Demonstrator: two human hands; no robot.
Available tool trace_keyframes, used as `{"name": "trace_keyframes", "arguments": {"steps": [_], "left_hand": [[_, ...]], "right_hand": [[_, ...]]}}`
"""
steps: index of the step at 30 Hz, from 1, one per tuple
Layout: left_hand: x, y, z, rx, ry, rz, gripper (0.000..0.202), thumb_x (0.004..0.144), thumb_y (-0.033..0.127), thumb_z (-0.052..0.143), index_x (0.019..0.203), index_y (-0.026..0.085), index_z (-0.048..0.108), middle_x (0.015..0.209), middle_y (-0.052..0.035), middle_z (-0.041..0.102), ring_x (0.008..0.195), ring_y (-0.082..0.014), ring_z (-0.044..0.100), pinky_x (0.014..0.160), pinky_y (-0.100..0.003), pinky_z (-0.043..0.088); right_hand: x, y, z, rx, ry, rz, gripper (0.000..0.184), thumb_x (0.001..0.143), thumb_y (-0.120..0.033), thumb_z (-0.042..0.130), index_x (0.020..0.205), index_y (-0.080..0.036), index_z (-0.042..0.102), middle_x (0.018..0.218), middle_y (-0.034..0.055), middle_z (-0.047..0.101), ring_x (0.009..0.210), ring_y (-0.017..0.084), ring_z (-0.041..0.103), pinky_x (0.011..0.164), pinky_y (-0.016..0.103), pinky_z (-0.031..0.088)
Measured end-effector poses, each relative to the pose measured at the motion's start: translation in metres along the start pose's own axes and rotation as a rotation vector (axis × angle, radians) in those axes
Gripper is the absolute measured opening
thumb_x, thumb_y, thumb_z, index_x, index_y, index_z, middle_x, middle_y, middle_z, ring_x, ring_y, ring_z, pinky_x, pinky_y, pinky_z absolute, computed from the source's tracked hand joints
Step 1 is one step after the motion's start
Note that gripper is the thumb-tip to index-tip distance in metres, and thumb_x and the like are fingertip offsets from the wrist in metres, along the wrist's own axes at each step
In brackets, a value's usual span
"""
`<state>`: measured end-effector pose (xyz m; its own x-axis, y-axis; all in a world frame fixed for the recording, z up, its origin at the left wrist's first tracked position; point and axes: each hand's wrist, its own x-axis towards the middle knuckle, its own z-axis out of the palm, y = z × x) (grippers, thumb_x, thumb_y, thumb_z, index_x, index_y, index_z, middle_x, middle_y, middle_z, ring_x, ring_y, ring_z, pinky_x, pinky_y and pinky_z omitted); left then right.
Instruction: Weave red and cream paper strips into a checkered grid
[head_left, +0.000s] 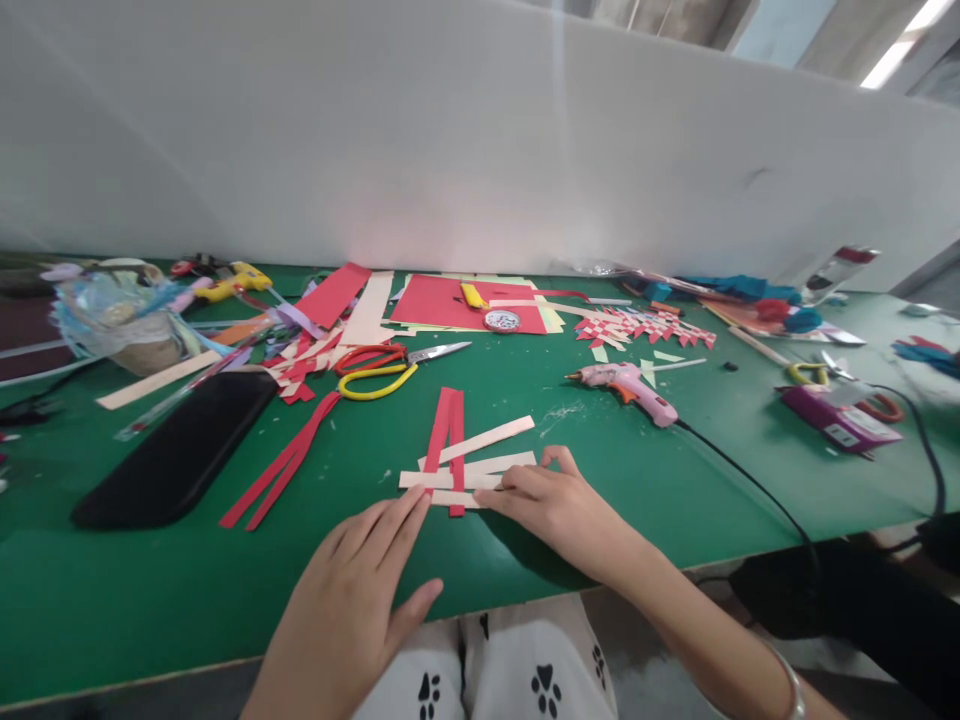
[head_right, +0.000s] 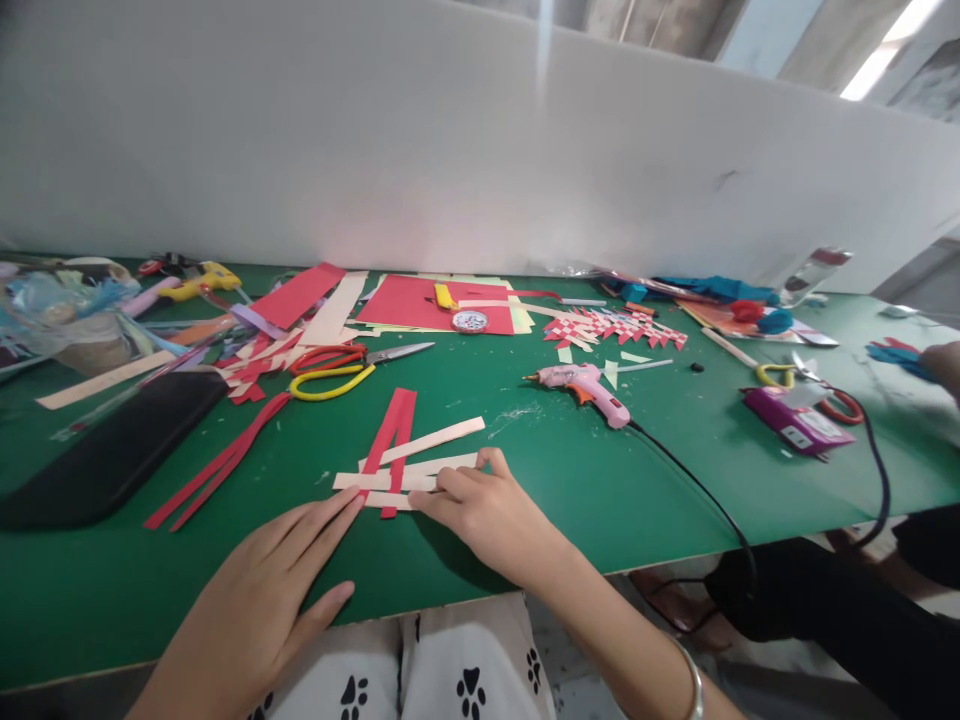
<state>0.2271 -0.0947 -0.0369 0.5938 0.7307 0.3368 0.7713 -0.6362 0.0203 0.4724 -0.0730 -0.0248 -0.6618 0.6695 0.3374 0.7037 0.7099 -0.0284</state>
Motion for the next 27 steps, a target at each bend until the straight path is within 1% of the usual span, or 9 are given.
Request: {"name": "trace_keyframes", "arguments": {"steps": [4,7,10,12,13,17,20,25,27], "left_hand": [[-0.001,0.000,0.000,0.015,0.003,-0.004,0.057,0.085,0.047,0.042,0.134,0.019,0.039,0.125,-0.0079,0.055,0.104,-0.0246,0.053,0.082,-0.035,0.044],[-0.001,0.001,-0.001,0.033,0.009,0.000,0.059,0.085,0.048,0.043,0.136,0.019,0.036,0.129,-0.0086,0.051,0.106,-0.0251,0.051,0.084,-0.035,0.042],[0.002,0.006,-0.002,0.056,0.018,0.094,0.059,0.085,0.050,0.043,0.137,0.024,0.035,0.133,-0.0056,0.049,0.110,-0.0244,0.049,0.090,-0.036,0.038],[0.005,0.010,-0.002,0.055,0.000,0.177,0.059,0.084,0.055,0.041,0.136,0.028,0.035,0.134,-0.0026,0.048,0.114,-0.0239,0.046,0.096,-0.037,0.033],[0.007,0.012,-0.002,0.049,-0.016,0.197,0.060,0.084,0.057,0.039,0.136,0.028,0.035,0.134,-0.0020,0.048,0.116,-0.0239,0.045,0.098,-0.038,0.030],[0.010,0.015,0.000,0.029,-0.072,0.169,0.065,0.084,0.060,0.035,0.139,0.025,0.030,0.135,-0.0026,0.046,0.120,-0.0241,0.042,0.104,-0.038,0.022],[0.008,0.014,0.000,0.034,-0.061,0.168,0.069,0.084,0.060,0.035,0.141,0.022,0.026,0.138,-0.0033,0.043,0.122,-0.0238,0.040,0.105,-0.037,0.017],[0.006,0.013,-0.001,0.034,-0.061,0.146,0.069,0.084,0.060,0.031,0.141,0.022,0.024,0.138,-0.0037,0.042,0.122,-0.0233,0.042,0.104,-0.036,0.020],[0.005,0.014,0.000,0.051,-0.043,0.144,0.068,0.085,0.060,0.031,0.141,0.021,0.025,0.138,-0.0042,0.043,0.122,-0.0238,0.042,0.103,-0.037,0.020]], "right_hand": [[-0.001,0.000,0.001,0.009,0.013,-0.009,0.029,0.095,-0.015,0.033,0.110,-0.020,0.057,0.080,0.0006,0.060,0.071,0.009,0.053,0.080,0.030,0.025],[-0.001,0.000,0.001,0.009,0.004,-0.007,0.029,0.095,-0.016,0.033,0.108,-0.020,0.059,0.079,0.0006,0.059,0.071,0.009,0.053,0.080,0.030,0.025],[0.000,0.000,0.002,0.019,-0.007,-0.009,0.028,0.094,-0.017,0.035,0.109,-0.020,0.058,0.081,0.0010,0.060,0.073,0.009,0.054,0.081,0.030,0.026],[0.001,0.000,0.001,0.020,-0.009,-0.012,0.027,0.094,-0.018,0.036,0.109,-0.020,0.058,0.081,0.0012,0.060,0.073,0.010,0.054,0.081,0.030,0.027],[0.001,0.000,0.001,0.018,-0.010,-0.012,0.027,0.094,-0.018,0.036,0.109,-0.021,0.059,0.081,0.0011,0.060,0.073,0.010,0.054,0.082,0.030,0.027],[0.003,0.001,0.001,0.011,-0.008,-0.014,0.028,0.094,-0.016,0.036,0.109,-0.022,0.059,0.081,0.0005,0.060,0.073,0.009,0.055,0.083,0.030,0.028],[0.004,0.002,0.001,0.004,0.006,-0.022,0.027,0.094,-0.016,0.037,0.109,-0.021,0.059,0.080,0.0001,0.060,0.072,0.009,0.055,0.084,0.030,0.028],[0.004,0.003,0.002,-0.008,0.014,-0.033,0.028,0.093,-0.016,0.037,0.111,-0.021,0.058,0.079,0.0001,0.059,0.072,0.009,0.054,0.083,0.030,0.029],[0.004,0.004,0.003,-0.010,0.012,-0.034,0.028,0.093,-0.016,0.037,0.111,-0.022,0.058,0.079,0.0001,0.059,0.072,0.010,0.054,0.083,0.030,0.029]]}}
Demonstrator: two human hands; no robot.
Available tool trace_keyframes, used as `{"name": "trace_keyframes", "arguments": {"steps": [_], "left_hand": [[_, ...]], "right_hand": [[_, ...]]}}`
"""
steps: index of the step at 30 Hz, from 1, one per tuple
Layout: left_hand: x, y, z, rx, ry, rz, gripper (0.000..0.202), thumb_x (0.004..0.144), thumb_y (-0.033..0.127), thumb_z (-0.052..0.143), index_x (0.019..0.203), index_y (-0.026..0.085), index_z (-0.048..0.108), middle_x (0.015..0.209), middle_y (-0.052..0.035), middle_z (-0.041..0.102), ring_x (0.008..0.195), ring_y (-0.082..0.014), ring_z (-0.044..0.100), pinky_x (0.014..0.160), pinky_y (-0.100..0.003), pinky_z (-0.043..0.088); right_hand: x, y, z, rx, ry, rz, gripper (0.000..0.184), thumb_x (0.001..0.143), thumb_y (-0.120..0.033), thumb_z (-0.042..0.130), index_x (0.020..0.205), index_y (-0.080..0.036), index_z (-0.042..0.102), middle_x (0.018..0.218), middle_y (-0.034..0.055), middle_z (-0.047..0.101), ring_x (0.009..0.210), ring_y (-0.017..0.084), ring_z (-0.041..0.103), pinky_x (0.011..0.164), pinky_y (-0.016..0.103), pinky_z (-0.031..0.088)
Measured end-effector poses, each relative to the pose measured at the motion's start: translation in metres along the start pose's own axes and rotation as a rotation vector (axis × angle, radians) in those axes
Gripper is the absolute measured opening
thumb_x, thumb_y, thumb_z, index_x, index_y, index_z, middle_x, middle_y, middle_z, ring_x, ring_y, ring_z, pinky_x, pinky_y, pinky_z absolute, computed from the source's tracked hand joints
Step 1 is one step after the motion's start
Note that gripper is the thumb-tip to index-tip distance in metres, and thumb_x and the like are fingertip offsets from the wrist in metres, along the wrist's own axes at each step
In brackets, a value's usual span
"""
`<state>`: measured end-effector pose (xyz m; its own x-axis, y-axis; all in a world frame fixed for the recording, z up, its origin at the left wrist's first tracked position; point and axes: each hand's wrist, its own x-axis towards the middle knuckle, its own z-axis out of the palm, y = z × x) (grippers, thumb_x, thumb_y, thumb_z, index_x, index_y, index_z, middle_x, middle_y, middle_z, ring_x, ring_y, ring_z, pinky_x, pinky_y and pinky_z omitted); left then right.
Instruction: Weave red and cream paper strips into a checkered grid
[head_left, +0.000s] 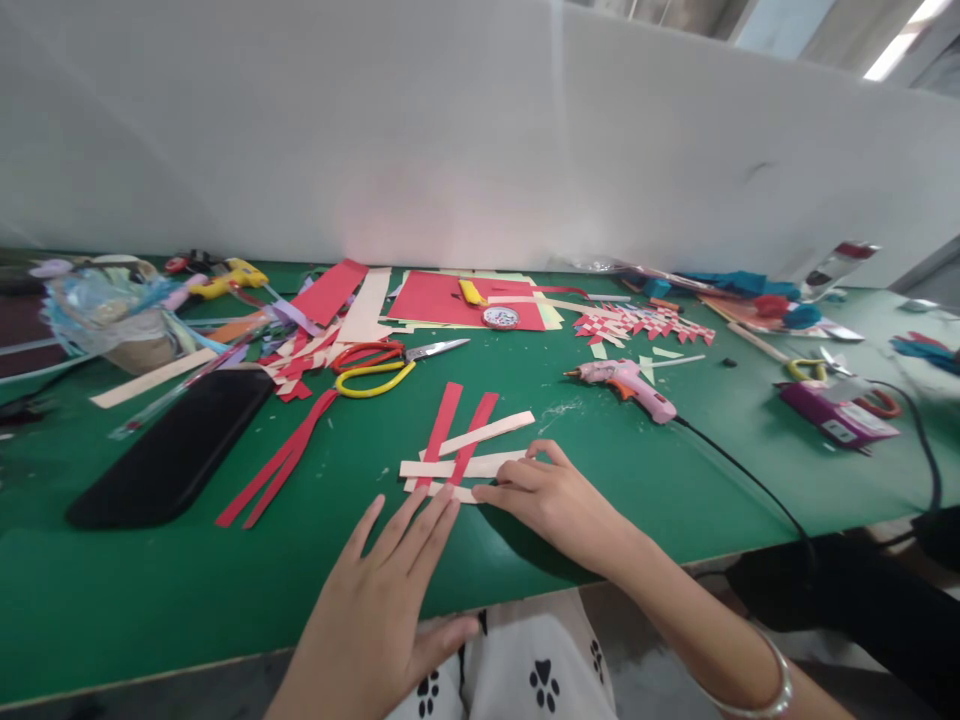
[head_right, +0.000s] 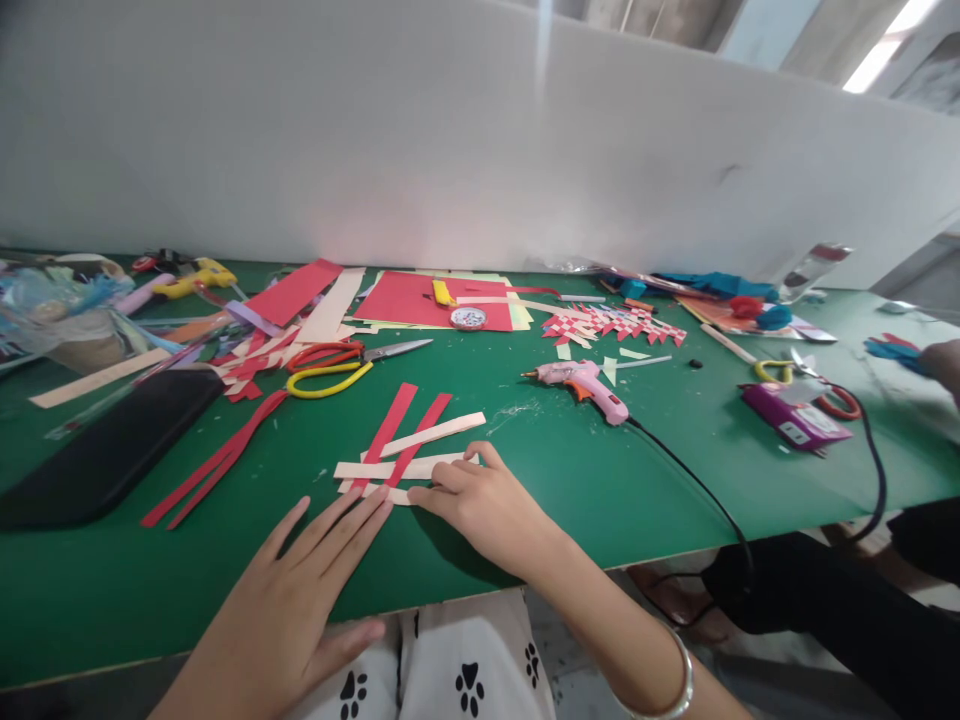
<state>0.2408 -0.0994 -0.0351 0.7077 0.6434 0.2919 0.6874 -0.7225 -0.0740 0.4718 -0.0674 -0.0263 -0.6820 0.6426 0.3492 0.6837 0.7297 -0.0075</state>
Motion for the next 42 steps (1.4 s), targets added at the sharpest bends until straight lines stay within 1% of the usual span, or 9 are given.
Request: {"name": "trace_keyframes", "arguments": {"steps": [4,7,12,13,17,22,27,37,42], "left_hand": [[-0.003,0.003,0.003,0.034,0.039,-0.018,0.071,0.084,0.059,0.033,0.140,0.017,0.027,0.138,-0.0070,0.043,0.121,-0.0263,0.041,0.104,-0.040,0.015],[0.000,0.003,0.001,0.015,0.029,-0.009,0.072,0.083,0.061,0.033,0.140,0.016,0.029,0.138,-0.0082,0.042,0.122,-0.0267,0.041,0.104,-0.040,0.018],[0.025,-0.004,-0.011,-0.046,-0.039,-0.007,0.060,0.087,0.056,0.030,0.137,0.023,0.034,0.138,-0.0050,0.043,0.125,-0.0241,0.038,0.103,-0.040,0.025],[0.031,-0.007,-0.011,-0.057,-0.069,-0.003,0.059,0.088,0.056,0.028,0.136,0.024,0.035,0.138,-0.0043,0.042,0.124,-0.0233,0.038,0.103,-0.040,0.025],[0.042,-0.013,-0.009,-0.055,-0.140,0.010,0.061,0.086,0.061,0.024,0.130,0.024,0.045,0.137,-0.0041,0.045,0.124,-0.0238,0.040,0.104,-0.043,0.023],[0.037,-0.014,-0.002,0.009,-0.115,-0.034,0.069,0.083,0.065,0.024,0.132,0.021,0.043,0.136,-0.0065,0.045,0.124,-0.0259,0.040,0.104,-0.046,0.020],[0.034,-0.010,0.003,0.029,-0.083,-0.080,0.071,0.082,0.066,0.024,0.136,0.021,0.036,0.138,-0.0071,0.043,0.125,-0.0278,0.038,0.104,-0.048,0.019],[0.034,-0.005,0.004,0.071,-0.111,-0.147,0.075,0.083,0.066,0.020,0.137,0.015,0.034,0.140,-0.0087,0.039,0.127,-0.0287,0.034,0.104,-0.051,0.017],[0.034,-0.002,0.004,0.103,-0.141,-0.192,0.076,0.083,0.066,0.018,0.135,0.015,0.039,0.139,-0.0101,0.040,0.128,-0.0295,0.034,0.104,-0.052,0.017]], "right_hand": [[0.001,0.000,-0.001,-0.006,-0.021,-0.003,0.027,0.093,-0.016,0.038,0.109,-0.021,0.058,0.079,0.0004,0.059,0.072,0.010,0.053,0.084,0.030,0.030],[0.003,-0.001,-0.003,-0.006,-0.041,-0.010,0.027,0.093,-0.016,0.037,0.108,-0.020,0.059,0.079,0.0008,0.059,0.072,0.011,0.053,0.084,0.030,0.031],[0.006,-0.001,-0.005,-0.035,-0.053,-0.028,0.028,0.093,-0.018,0.037,0.109,-0.021,0.059,0.077,0.0013,0.058,0.072,0.012,0.053,0.080,0.029,0.034],[0.007,-0.001,-0.005,-0.042,-0.052,-0.032,0.027,0.093,-0.019,0.037,0.109,-0.022,0.060,0.077,0.0014,0.058,0.072,0.012,0.053,0.079,0.029,0.035],[0.008,0.000,-0.005,-0.046,-0.052,-0.041,0.027,0.093,-0.019,0.038,0.107,-0.023,0.061,0.076,0.0009,0.059,0.073,0.012,0.054,0.078,0.029,0.035],[0.007,0.000,-0.004,-0.059,-0.029,-0.048,0.026,0.092,-0.018,0.039,0.107,-0.021,0.061,0.073,-0.0002,0.057,0.069,0.012,0.053,0.080,0.029,0.035],[0.006,0.000,-0.005,-0.077,-0.021,-0.050,0.025,0.092,-0.018,0.040,0.105,-0.021,0.061,0.073,-0.0005,0.057,0.068,0.012,0.052,0.078,0.028,0.035],[0.007,0.004,-0.005,-0.091,-0.029,-0.052,0.021,0.090,-0.019,0.046,0.104,-0.020,0.061,0.074,-0.0001,0.058,0.067,0.013,0.051,0.071,0.027,0.033],[0.011,0.008,-0.004,-0.112,-0.023,-0.045,0.017,0.088,-0.021,0.050,0.100,-0.019,0.062,0.074,-0.0001,0.058,0.070,0.014,0.052,0.071,0.028,0.034]]}}
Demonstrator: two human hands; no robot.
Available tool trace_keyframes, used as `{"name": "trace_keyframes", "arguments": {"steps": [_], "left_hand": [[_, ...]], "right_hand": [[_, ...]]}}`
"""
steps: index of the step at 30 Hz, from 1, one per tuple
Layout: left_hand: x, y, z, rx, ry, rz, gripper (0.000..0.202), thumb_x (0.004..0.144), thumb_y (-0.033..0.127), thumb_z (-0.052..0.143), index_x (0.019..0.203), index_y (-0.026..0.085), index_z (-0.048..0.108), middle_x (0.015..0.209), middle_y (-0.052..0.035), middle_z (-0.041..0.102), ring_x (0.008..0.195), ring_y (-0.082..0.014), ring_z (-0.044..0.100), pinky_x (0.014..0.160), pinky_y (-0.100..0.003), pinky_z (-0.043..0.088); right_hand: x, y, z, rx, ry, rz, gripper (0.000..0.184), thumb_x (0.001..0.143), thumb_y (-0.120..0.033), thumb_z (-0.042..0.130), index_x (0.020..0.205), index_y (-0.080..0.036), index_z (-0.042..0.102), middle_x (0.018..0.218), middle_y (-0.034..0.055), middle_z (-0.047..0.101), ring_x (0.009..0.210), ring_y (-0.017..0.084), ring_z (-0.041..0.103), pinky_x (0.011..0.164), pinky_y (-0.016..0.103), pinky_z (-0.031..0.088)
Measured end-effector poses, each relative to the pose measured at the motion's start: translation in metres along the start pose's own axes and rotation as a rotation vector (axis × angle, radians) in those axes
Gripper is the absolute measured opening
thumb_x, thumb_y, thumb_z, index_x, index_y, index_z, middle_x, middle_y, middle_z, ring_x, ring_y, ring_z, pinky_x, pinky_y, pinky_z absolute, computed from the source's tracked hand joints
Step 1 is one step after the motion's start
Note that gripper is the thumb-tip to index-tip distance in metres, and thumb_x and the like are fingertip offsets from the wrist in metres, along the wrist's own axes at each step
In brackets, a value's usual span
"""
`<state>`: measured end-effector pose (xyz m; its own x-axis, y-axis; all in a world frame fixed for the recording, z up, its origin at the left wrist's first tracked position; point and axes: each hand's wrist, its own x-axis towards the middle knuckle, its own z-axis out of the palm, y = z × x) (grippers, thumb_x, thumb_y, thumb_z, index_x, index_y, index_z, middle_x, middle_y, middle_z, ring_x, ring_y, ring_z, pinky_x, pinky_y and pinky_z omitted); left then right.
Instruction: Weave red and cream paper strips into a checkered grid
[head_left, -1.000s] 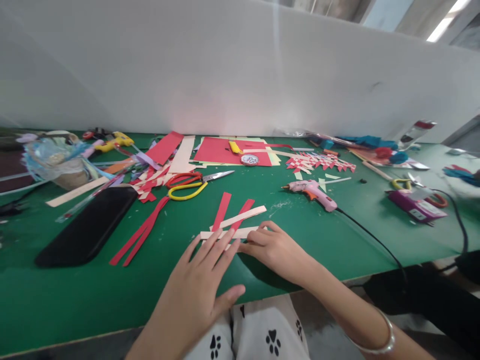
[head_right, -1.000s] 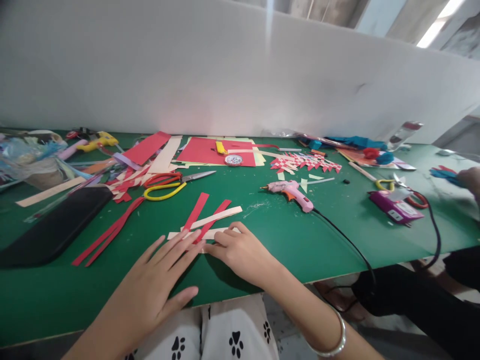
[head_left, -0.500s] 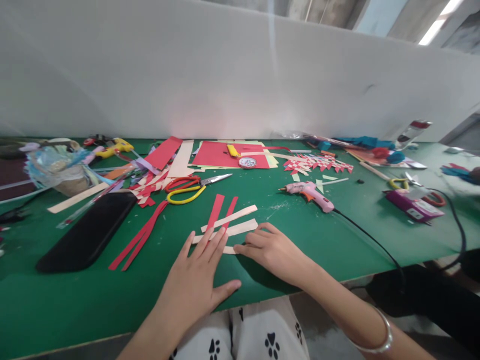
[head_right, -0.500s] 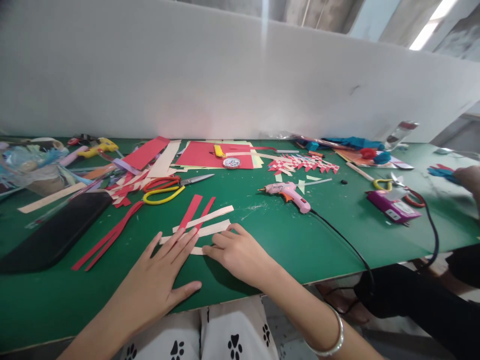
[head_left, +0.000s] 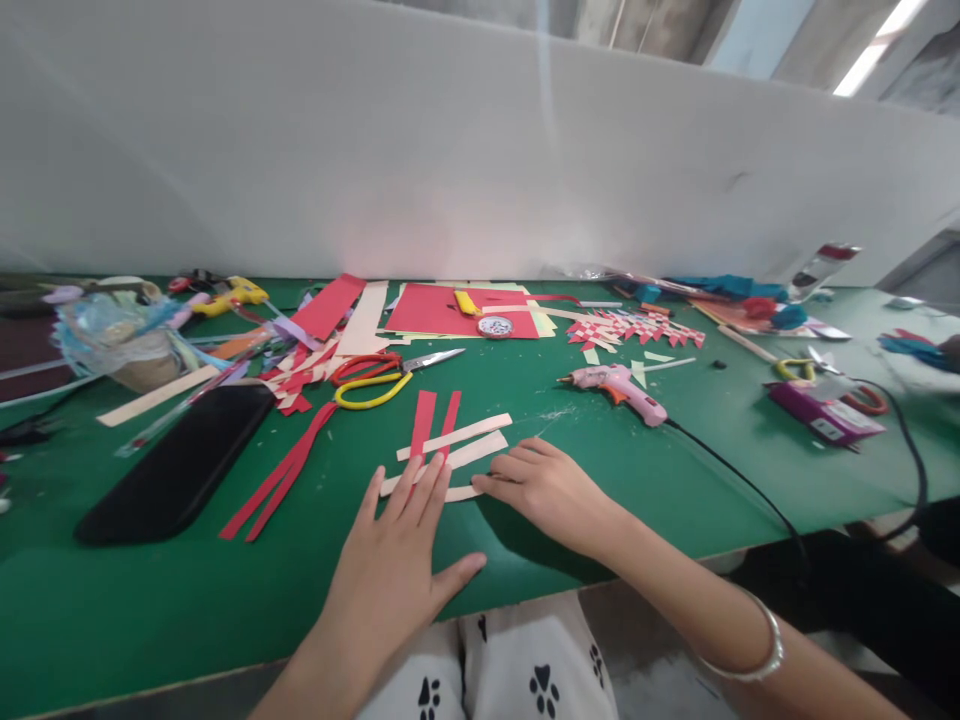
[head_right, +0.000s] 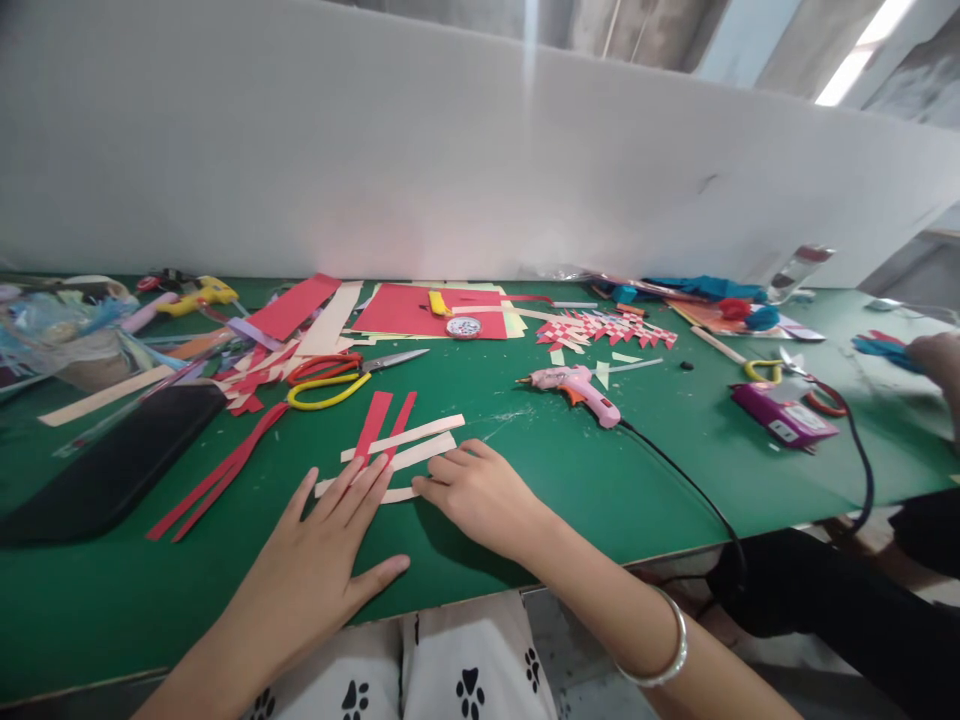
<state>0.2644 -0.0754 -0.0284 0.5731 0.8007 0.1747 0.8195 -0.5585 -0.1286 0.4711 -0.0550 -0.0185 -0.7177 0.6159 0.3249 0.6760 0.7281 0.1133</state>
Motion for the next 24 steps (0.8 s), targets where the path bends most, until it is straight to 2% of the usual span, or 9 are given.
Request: {"name": "trace_keyframes", "arguments": {"steps": [11,16,19,21,23,24], "left_hand": [[0.000,0.002,-0.001,-0.015,-0.048,-0.079,0.075,0.085,0.062,0.021,0.134,0.009,0.039,0.139,-0.0124,0.038,0.125,-0.0312,0.038,0.103,-0.056,0.020],[-0.001,0.002,0.000,-0.038,0.013,-0.071,0.071,0.085,0.061,0.025,0.133,0.011,0.040,0.138,-0.0130,0.041,0.124,-0.0312,0.038,0.102,-0.056,0.021],[-0.005,-0.011,-0.002,-0.086,0.079,-0.047,0.063,0.086,0.057,0.029,0.135,0.017,0.036,0.136,-0.0101,0.044,0.122,-0.0292,0.041,0.101,-0.053,0.026],[-0.009,-0.025,-0.006,-0.132,0.128,-0.120,0.057,0.087,0.052,0.033,0.133,0.018,0.038,0.131,-0.0112,0.048,0.116,-0.0279,0.046,0.094,-0.046,0.036],[-0.014,-0.037,-0.010,-0.180,0.173,-0.229,0.051,0.087,0.048,0.033,0.124,0.015,0.046,0.115,-0.0132,0.055,0.105,-0.0276,0.052,0.085,-0.041,0.043],[-0.016,-0.042,-0.011,-0.231,0.146,-0.254,0.046,0.088,0.046,0.034,0.118,0.016,0.050,0.107,-0.0116,0.057,0.098,-0.0256,0.055,0.079,-0.037,0.046]], "right_hand": [[0.006,0.012,0.006,-0.019,-0.003,-0.063,0.020,0.090,-0.021,0.046,0.102,-0.018,0.062,0.078,0.0012,0.061,0.074,0.013,0.054,0.075,0.028,0.036],[0.006,0.014,0.009,-0.014,0.005,-0.055,0.020,0.090,-0.022,0.045,0.101,-0.020,0.062,0.079,0.0017,0.061,0.076,0.013,0.054,0.076,0.028,0.037],[0.008,0.015,0.006,-0.026,0.011,-0.038,0.021,0.091,-0.020,0.043,0.098,-0.019,0.063,0.081,0.0024,0.061,0.078,0.014,0.054,0.085,0.031,0.036],[0.009,0.016,0.001,-0.001,-0.001,-0.008,0.019,0.089,-0.021,0.045,0.098,-0.019,0.062,0.089,0.0046,0.061,0.085,0.016,0.054,0.096,0.038,0.029],[0.012,0.016,-0.005,0.075,-0.021,0.035,0.022,0.086,-0.027,0.049,0.105,-0.019,0.058,0.100,0.0074,0.060,0.096,0.020,0.053,0.101,0.046,0.021],[0.013,0.016,-0.007,0.125,-0.027,0.058,0.026,0.084,-0.030,0.050,0.108,-0.019,0.056,0.104,0.0086,0.059,0.099,0.021,0.052,0.101,0.047,0.021]]}}
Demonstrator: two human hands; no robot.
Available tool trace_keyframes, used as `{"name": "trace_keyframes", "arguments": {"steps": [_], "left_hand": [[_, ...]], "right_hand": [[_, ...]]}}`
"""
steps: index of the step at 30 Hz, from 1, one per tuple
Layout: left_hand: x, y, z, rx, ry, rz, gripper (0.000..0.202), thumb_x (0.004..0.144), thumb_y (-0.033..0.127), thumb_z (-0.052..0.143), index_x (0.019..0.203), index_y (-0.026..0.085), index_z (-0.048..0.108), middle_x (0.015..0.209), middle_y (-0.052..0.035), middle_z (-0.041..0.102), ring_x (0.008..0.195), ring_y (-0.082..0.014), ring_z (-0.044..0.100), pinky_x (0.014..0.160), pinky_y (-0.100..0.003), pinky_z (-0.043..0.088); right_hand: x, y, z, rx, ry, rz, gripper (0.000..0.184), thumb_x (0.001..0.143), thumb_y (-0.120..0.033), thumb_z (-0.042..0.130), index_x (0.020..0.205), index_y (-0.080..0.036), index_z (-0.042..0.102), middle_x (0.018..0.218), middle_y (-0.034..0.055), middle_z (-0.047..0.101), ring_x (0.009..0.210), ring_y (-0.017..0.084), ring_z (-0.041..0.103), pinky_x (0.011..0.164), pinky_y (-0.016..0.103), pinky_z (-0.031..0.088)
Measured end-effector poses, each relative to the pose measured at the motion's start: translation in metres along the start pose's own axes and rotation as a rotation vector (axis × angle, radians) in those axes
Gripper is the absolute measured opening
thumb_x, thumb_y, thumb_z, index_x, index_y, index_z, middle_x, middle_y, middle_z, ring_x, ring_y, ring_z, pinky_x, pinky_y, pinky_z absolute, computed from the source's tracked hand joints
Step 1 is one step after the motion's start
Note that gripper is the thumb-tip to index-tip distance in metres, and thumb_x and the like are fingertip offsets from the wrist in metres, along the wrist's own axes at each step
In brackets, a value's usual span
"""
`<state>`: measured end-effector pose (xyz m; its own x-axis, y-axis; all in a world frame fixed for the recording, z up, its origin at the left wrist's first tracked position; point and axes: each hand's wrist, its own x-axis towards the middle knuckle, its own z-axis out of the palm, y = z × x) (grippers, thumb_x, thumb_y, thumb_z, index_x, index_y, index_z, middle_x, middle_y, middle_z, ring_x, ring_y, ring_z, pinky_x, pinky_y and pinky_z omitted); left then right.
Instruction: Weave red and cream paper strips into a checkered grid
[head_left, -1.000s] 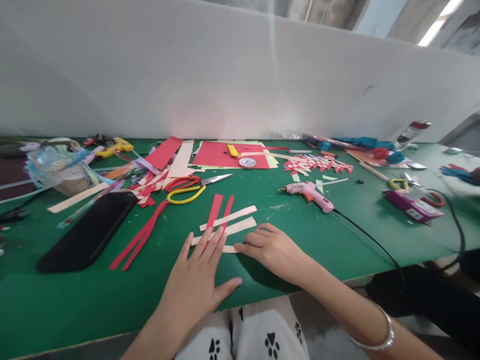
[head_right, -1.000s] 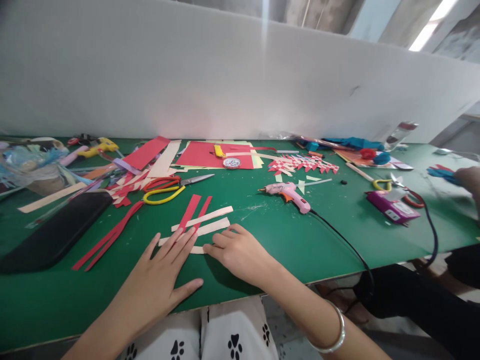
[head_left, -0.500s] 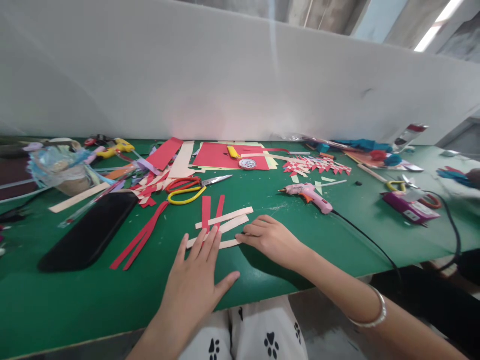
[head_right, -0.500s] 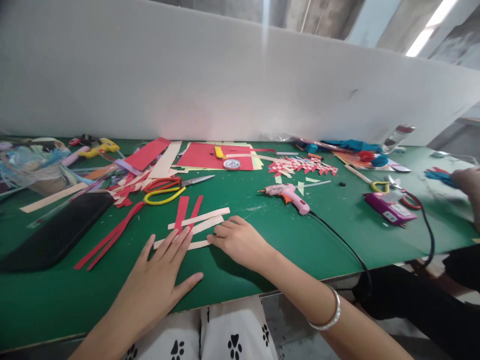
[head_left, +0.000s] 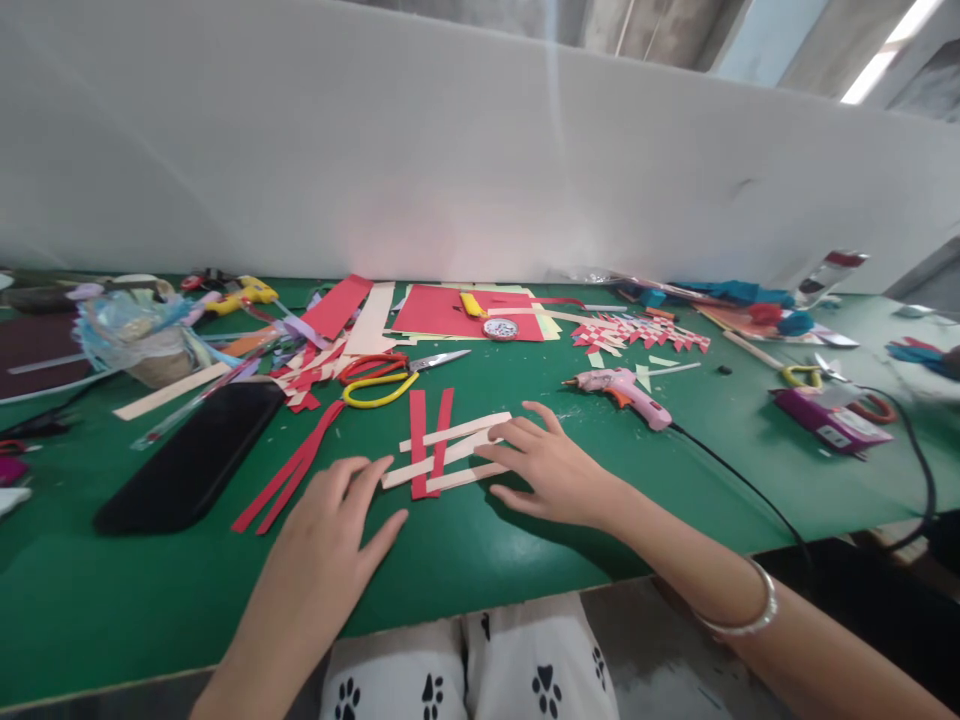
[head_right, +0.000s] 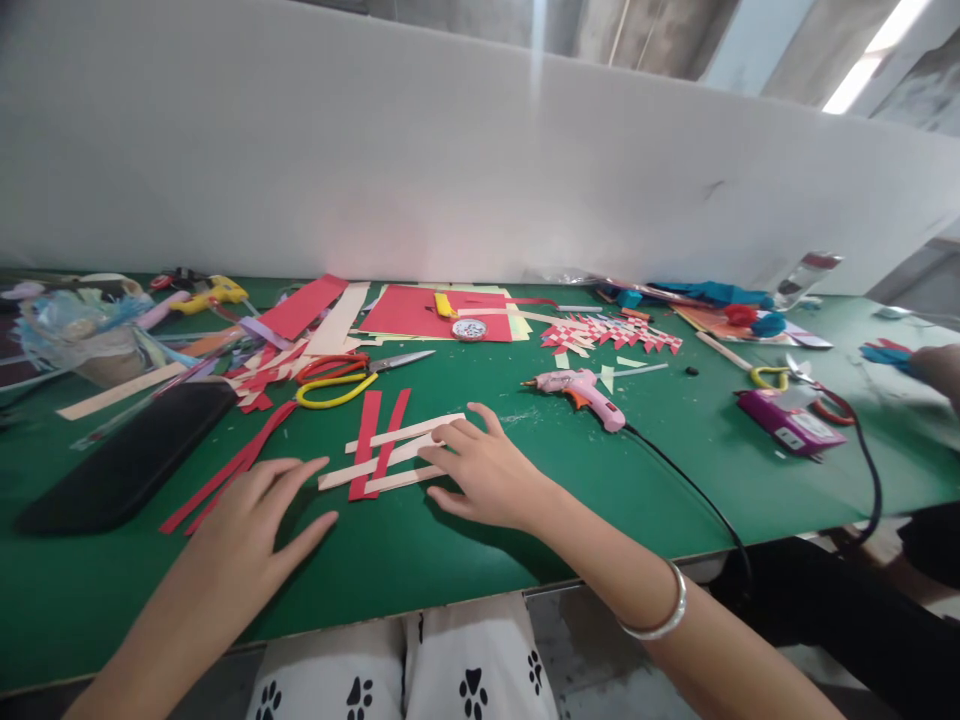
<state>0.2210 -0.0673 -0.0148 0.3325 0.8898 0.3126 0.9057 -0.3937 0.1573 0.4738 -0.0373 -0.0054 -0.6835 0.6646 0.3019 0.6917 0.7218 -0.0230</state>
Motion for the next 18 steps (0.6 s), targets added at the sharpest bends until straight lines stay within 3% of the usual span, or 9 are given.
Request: {"name": "trace_keyframes", "arguments": {"steps": [3,6,9,13,18], "left_hand": [[0.001,-0.002,-0.005,-0.123,-0.144,-0.053,0.034,0.087,0.040,0.038,0.112,0.021,0.053,0.095,-0.0054,0.058,0.083,-0.0193,0.060,0.064,-0.027,0.048],[0.006,0.007,-0.004,-0.102,-0.207,-0.055,0.032,0.085,0.035,0.045,0.114,0.023,0.051,0.096,-0.0037,0.058,0.086,-0.0186,0.060,0.062,-0.024,0.046],[0.014,0.019,-0.002,0.019,-0.236,-0.033,0.031,0.085,0.032,0.049,0.114,0.022,0.053,0.093,-0.0037,0.058,0.086,-0.0190,0.060,0.060,-0.023,0.045],[0.022,0.027,0.001,0.158,-0.218,0.048,0.028,0.087,0.029,0.048,0.114,0.025,0.054,0.092,-0.0022,0.058,0.075,-0.0162,0.060,0.053,-0.022,0.042],[0.022,0.024,0.003,0.240,-0.216,0.194,0.025,0.088,0.022,0.043,0.107,0.021,0.060,0.097,-0.0047,0.061,0.078,-0.0172,0.060,0.063,-0.026,0.046]], "right_hand": [[0.007,-0.004,-0.002,0.150,-0.017,0.042,0.034,0.083,-0.037,0.052,0.110,-0.017,0.053,0.109,0.0100,0.058,0.103,0.022,0.051,0.094,0.041,0.032],[0.016,-0.013,0.005,0.242,-0.040,0.071,0.039,0.079,-0.043,0.058,0.106,-0.016,0.053,0.109,0.0099,0.059,0.103,0.023,0.052,0.085,0.035,0.040],[0.025,-0.023,0.014,0.259,-0.065,0.095,0.044,0.074,-0.045,0.063,0.105,-0.015,0.053,0.106,0.0098,0.059,0.099,0.024,0.053,0.081,0.036,0.042],[0.034,-0.028,0.022,0.263,-0.056,0.125,0.034,0.075,-0.037,0.064,0.099,-0.014,0.054,0.101,0.0094,0.060,0.094,0.023,0.053,0.078,0.034,0.043],[0.040,-0.020,0.026,0.340,-0.041,0.127,0.021,0.077,-0.026,0.062,0.092,-0.014,0.054,0.093,0.0081,0.058,0.087,0.019,0.053,0.075,0.030,0.044]]}}
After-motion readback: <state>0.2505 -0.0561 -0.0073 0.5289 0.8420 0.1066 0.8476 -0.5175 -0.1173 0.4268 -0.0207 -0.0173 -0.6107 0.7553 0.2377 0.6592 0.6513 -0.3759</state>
